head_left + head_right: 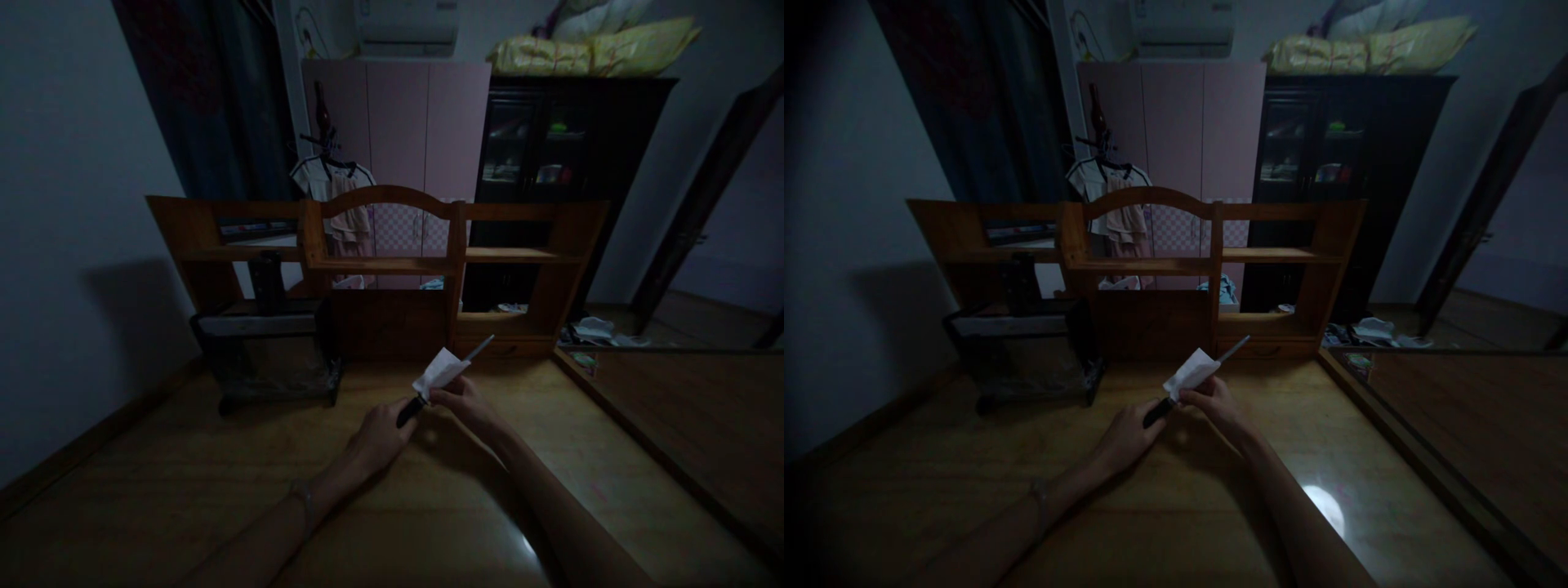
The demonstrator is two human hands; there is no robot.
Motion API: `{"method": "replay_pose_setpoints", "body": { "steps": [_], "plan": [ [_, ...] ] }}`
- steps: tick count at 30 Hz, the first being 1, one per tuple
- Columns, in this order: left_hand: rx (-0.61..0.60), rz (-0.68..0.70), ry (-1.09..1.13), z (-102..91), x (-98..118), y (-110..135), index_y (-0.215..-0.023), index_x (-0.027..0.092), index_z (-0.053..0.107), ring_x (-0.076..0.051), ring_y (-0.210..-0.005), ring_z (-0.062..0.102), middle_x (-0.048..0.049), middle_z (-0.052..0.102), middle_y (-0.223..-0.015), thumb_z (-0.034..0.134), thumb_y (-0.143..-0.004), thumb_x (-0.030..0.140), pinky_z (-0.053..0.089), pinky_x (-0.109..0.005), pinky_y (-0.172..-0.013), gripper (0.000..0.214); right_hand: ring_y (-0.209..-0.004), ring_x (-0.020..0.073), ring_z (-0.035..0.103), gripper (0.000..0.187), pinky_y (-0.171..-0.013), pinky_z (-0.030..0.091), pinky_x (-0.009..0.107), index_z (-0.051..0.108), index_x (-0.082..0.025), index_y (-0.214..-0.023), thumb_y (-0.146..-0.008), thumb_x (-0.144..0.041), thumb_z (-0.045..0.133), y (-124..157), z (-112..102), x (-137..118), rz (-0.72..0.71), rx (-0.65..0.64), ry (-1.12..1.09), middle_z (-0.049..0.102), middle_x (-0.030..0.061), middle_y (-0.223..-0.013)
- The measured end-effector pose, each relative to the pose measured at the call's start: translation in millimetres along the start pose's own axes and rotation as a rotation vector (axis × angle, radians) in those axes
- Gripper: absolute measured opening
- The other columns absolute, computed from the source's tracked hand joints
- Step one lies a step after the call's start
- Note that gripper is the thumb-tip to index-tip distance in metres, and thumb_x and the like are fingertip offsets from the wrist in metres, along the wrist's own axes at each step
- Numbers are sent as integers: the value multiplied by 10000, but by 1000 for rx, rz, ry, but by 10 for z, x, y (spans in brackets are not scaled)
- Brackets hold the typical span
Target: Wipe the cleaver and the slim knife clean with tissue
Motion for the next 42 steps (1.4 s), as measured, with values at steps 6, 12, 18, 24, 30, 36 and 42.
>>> {"method": "replay_pose_setpoints", "body": {
  "steps": [6,12,18,24,30,36,42],
  "plan": [
    [24,-24,-6,-28,-9,6,-999,179,698,-205,-768,650,-67,718,-869,528,-841,262,441,-247,-681,246,-765,190,638,291,-739,492,325,702,-158,-887,-681,-344,789,-11,-6,-26,-5,-7,29,709,57,-861],
    [22,6,17,-38,31,12,-1030,192,697,-210,-795,654,-66,720,-900,517,-847,253,450,-253,-712,263,-719,188,645,284,-711,502,329,709,-148,-863,-683,-353,788,-32,-30,-12,-11,-30,49,713,55,-810],
    [10,8,18,-33,44,8,-1062,203,687,-203,-811,657,-57,722,-921,511,-861,268,453,-250,-737,274,-699,179,644,281,-693,505,318,705,-148,-859,-695,-363,781,-24,-7,-52,-28,-37,60,708,49,-795],
    [11,52,59,-10,31,-1,-1080,221,676,-198,-837,655,-46,717,-955,504,-868,254,445,-242,-736,275,-675,176,640,286,-657,506,307,694,-148,-837,-705,-390,770,-25,-12,-48,-29,-16,76,699,39,-756],
    [-5,49,52,24,-10,-4,-1128,231,662,-205,-847,655,-35,717,-978,507,-863,248,445,-252,-729,308,-694,167,628,334,-660,494,288,696,-133,-877,-706,-410,774,-54,-39,53,-21,0,79,697,56,-802],
    [15,65,93,18,-8,-3,-1108,244,669,-200,-870,652,-24,713,-1018,514,-858,235,437,-247,-746,294,-717,179,633,350,-678,503,309,693,-143,-895,-709,-430,767,-29,-2,-13,-27,-19,71,695,64,-838],
    [14,64,72,7,2,-4,-1044,225,677,-191,-802,649,-27,715,-922,517,-858,243,422,-237,-688,246,-717,188,647,344,-683,517,325,689,-146,-891,-706,-425,769,-8,10,-64,-15,-23,66,696,58,-831]
  ]
}}
Point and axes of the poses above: each hand's wrist, its own y-axis away from the middle knuckle, its own z-axis out of the palm, x = y × z, the point moved 9 cm from there along -y, towards the middle knuckle
